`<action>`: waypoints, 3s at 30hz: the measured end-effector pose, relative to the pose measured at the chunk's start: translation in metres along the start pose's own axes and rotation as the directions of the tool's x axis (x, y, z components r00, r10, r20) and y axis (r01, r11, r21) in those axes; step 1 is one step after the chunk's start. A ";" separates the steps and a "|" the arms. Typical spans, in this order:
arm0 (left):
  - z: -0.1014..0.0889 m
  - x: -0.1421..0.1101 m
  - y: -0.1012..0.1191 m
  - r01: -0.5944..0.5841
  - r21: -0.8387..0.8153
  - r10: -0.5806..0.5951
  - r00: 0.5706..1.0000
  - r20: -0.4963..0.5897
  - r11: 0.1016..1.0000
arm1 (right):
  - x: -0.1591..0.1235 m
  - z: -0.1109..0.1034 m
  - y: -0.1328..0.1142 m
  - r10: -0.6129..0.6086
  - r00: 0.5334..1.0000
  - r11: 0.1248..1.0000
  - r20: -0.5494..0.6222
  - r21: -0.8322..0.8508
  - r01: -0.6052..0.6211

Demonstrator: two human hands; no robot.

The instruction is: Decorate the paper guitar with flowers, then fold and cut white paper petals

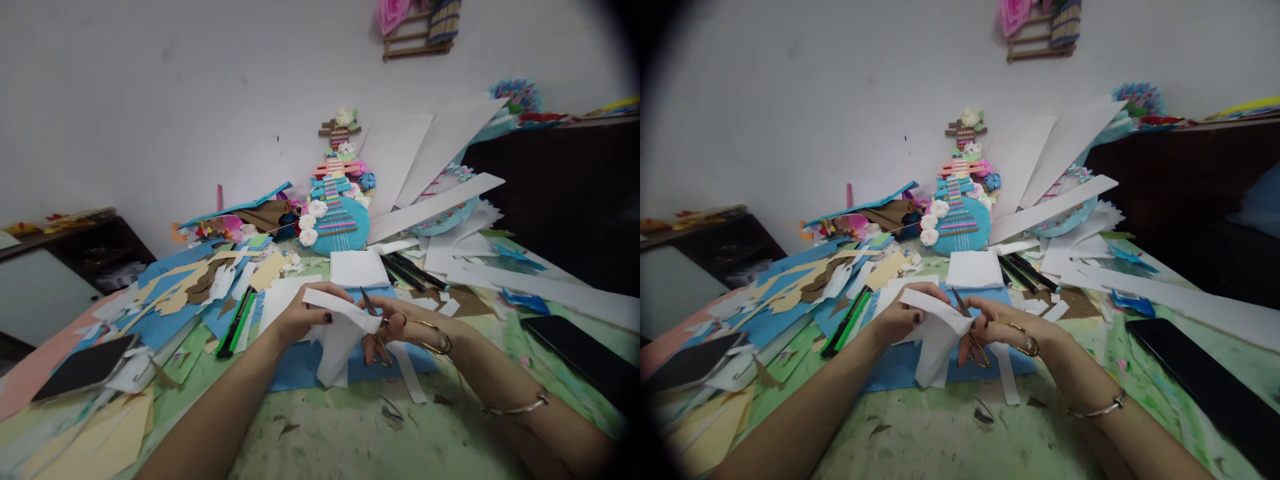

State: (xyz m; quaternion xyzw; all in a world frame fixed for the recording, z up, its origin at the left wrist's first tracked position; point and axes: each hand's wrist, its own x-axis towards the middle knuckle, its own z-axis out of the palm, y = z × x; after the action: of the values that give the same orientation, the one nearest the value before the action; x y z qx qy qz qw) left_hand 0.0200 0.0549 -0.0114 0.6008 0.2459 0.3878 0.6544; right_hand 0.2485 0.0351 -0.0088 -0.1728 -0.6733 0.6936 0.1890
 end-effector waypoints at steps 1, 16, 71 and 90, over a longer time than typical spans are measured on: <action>0.002 0.000 0.001 0.003 -0.025 -0.003 1.000 -0.007 1.000 | 0.000 0.000 0.000 0.003 1.000 1.000 -0.005 -0.006 -0.003; 0.009 0.001 0.008 0.102 0.110 -0.080 0.980 -0.183 0.989 | -0.001 0.006 -0.009 -0.005 0.999 0.999 -0.043 0.033 0.006; -0.002 -0.001 0.009 0.043 0.171 -0.029 0.996 -0.083 0.984 | 0.005 0.006 0.005 -0.023 0.991 0.999 -0.131 -0.045 0.017; -0.011 -0.001 0.012 0.012 0.114 0.013 0.976 -0.217 0.993 | 0.005 0.003 0.010 -0.058 0.973 0.996 -0.225 -0.072 0.043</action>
State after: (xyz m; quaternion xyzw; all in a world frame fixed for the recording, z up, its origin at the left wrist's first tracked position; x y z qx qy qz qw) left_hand 0.0079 0.0602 -0.0013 0.5913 0.3376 0.4367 0.5880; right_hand 0.2419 0.0348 -0.0181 -0.2400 -0.6744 0.6412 0.2764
